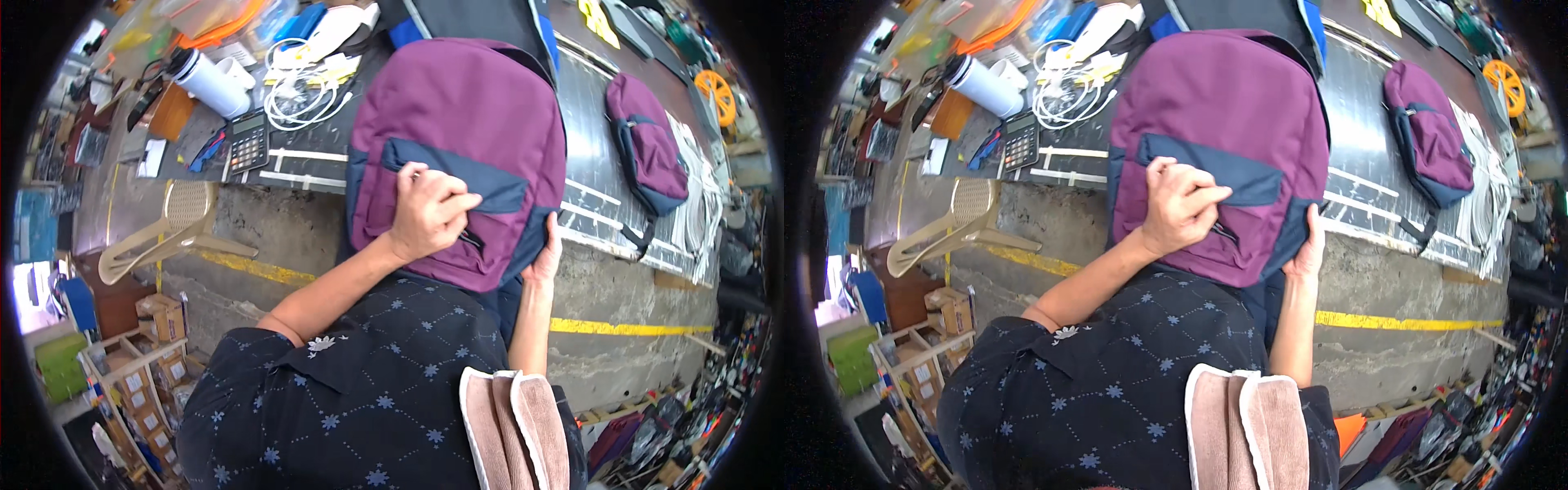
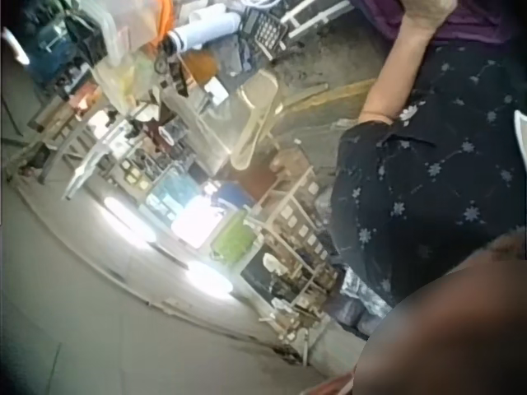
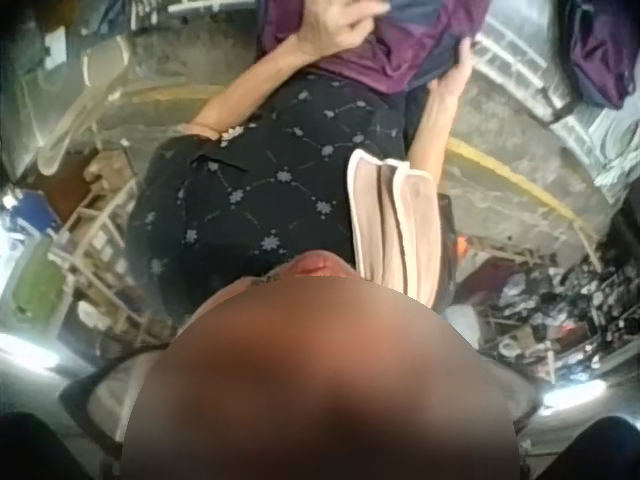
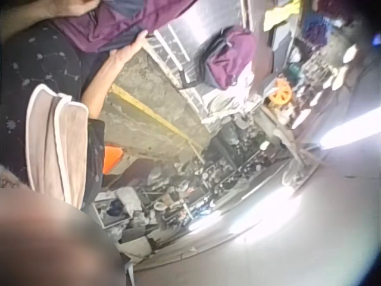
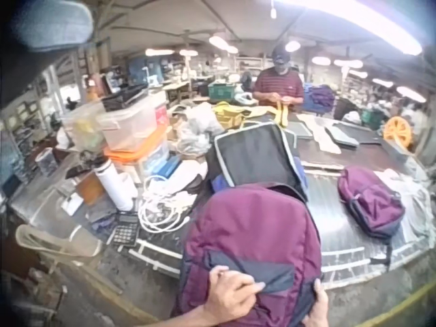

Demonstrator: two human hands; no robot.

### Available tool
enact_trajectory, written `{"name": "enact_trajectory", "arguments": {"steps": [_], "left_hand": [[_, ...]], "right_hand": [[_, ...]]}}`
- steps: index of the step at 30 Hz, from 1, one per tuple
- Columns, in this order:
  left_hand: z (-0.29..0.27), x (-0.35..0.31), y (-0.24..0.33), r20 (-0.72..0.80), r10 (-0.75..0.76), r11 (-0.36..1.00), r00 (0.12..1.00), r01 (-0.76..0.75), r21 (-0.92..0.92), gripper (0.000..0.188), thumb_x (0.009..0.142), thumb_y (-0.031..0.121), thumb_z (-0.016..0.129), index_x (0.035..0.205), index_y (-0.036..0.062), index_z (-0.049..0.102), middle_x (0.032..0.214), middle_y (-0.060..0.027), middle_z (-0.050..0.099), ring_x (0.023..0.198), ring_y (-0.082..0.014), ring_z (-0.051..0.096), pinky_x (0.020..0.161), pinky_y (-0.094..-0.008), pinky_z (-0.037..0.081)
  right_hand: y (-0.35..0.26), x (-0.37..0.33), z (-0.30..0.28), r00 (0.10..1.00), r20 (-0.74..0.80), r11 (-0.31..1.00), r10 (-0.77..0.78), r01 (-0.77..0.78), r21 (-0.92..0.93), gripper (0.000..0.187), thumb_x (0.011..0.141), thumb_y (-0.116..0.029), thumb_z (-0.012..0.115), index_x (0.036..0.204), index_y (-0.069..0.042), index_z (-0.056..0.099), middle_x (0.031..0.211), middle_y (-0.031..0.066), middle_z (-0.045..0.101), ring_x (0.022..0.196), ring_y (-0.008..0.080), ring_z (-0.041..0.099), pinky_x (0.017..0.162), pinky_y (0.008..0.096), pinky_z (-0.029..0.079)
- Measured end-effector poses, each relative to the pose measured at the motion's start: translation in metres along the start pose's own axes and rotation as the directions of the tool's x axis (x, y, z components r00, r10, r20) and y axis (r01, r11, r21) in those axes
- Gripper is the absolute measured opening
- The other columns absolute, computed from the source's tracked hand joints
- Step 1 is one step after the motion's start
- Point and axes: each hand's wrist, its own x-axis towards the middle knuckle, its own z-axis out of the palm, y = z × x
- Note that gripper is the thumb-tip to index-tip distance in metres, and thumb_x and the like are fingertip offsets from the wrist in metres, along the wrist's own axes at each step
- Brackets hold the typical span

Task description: Inspecting backpacks and trimming loose threads using a small hand tool.

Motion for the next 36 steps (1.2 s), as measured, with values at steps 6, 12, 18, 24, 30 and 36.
{"name": "enact_trajectory", "arguments": {"steps": [6,12,18,24,30,36], "left_hand": [[-0.011,0.013,0.020,-0.036,-0.017,0.992,0.999,0.012,-0.129,0.037,0.079,0.003,0.079,0.113,0.0174,0.079,0.109,0.0007,0.069,0.112,-0.0230,0.064,0.111,-0.0544,0.041],[-0.037,0.023,0.037,-0.134,0.097,0.971,0.986,-0.124,-0.205,0.039,0.077,0.003,0.072,0.113,0.0182,0.076,0.116,-0.0025,0.073,0.115,-0.0286,0.066,0.109,-0.0545,0.045],[-0.049,0.021,0.031,-0.134,0.031,0.950,0.991,-0.071,-0.305,0.034,0.080,-0.003,0.072,0.112,0.0070,0.072,0.110,-0.0089,0.072,0.106,-0.0311,0.066,0.098,-0.0478,0.050],[-0.054,0.006,0.014,-0.149,-0.246,0.905,0.958,0.171,-0.390,0.030,0.095,0.000,0.061,0.125,-0.0022,0.063,0.121,-0.0170,0.066,0.114,-0.0286,0.063,0.105,-0.0406,0.048],[-0.047,-0.005,-0.013,-0.060,-0.616,0.585,0.785,0.405,-0.703,0.029,0.111,0.001,0.053,0.140,-0.0010,0.058,0.127,-0.0092,0.066,0.115,-0.0151,0.064,0.107,-0.0321,0.052],[-0.046,-0.034,-0.043,0.081,-0.676,0.536,0.733,0.564,-0.628,0.030,0.113,0.007,0.054,0.142,-0.0004,0.057,0.123,-0.0080,0.065,0.108,-0.0127,0.063,0.099,-0.0304,0.054]], "right_hand": [[-0.036,-0.018,0.012,0.923,-0.115,0.902,-0.367,0.323,-0.285,0.053,0.102,-0.029,0.075,0.143,0.001,0.064,0.139,0.0147,0.072,0.128,0.0302,0.068,0.118,0.0469,0.049],[-0.187,-0.079,0.059,0.337,0.030,0.260,-0.941,0.777,-0.573,0.048,0.104,-0.028,0.072,0.133,0.010,0.067,0.127,0.0161,0.072,0.114,0.0272,0.070,0.109,0.0454,0.053],[-0.221,-0.105,0.178,0.398,0.453,-0.060,-0.798,0.695,-0.716,0.040,0.101,-0.006,0.070,0.137,0.012,0.067,0.129,0.0220,0.075,0.113,0.0310,0.074,0.109,0.0464,0.056],[-0.115,-0.027,0.217,0.619,0.776,-0.437,-0.118,0.669,-0.601,0.039,0.095,-0.012,0.080,0.128,0.006,0.071,0.108,0.0222,0.078,0.097,0.0248,0.076,0.088,0.0362,0.058],[-0.015,-0.066,0.178,0.707,0.669,-0.268,0.229,0.707,-0.655,0.067,0.087,-0.033,0.088,0.136,0.007,0.065,0.106,0.0231,0.076,0.097,0.0389,0.075,0.086,0.0463,0.057],[-0.088,-0.086,0.140,0.921,0.386,0.298,-0.055,0.384,-0.874,0.039,0.092,-0.014,0.085,0.128,-0.001,0.076,0.102,0.0013,0.077,0.083,0.0050,0.066,0.073,0.0223,0.051]]}}
